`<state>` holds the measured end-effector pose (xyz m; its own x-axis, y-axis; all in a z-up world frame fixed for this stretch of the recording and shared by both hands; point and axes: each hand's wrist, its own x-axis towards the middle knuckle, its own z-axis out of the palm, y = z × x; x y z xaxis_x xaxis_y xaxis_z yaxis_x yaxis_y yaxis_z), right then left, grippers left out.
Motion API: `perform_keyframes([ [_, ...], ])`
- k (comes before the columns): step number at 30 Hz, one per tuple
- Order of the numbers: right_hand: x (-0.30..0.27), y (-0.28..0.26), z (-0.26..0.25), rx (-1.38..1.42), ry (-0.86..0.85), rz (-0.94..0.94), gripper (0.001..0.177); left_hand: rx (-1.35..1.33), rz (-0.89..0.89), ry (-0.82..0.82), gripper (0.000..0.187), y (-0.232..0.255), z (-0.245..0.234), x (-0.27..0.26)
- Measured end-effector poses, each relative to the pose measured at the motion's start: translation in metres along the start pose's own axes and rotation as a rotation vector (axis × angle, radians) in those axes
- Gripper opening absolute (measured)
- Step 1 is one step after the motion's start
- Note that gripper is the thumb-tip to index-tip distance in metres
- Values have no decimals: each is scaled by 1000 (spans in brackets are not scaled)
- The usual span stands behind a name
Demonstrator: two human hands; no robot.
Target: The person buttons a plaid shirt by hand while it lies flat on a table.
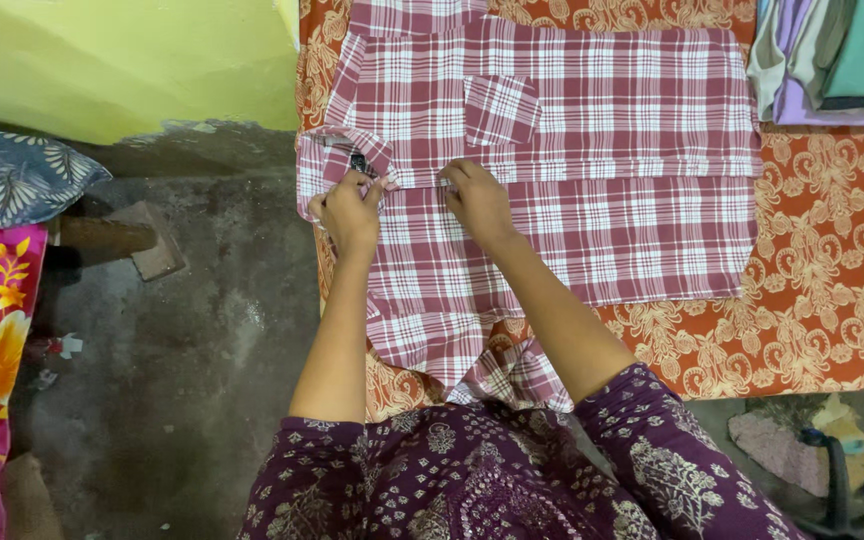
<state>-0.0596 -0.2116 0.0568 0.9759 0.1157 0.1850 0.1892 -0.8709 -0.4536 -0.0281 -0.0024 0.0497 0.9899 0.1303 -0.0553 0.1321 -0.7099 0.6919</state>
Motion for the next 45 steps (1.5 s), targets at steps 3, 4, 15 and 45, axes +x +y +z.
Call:
perform_keyframes([
  [3, 5, 5, 3, -47, -35, 7, 23, 64, 116, 196, 23, 8, -8, -10],
  [4, 5, 8, 4, -48, -36, -4, 22, 114, 195, 328, 21, 10, -7, -15],
  [15, 44, 63, 14, 197, -368, 147, 19, -460, -145, 143, 12, 46, 89, -68],
  [45, 38, 51, 51, 239, -108, 268, 15, -614, -742, 239, 8, 86, 103, -29],
])
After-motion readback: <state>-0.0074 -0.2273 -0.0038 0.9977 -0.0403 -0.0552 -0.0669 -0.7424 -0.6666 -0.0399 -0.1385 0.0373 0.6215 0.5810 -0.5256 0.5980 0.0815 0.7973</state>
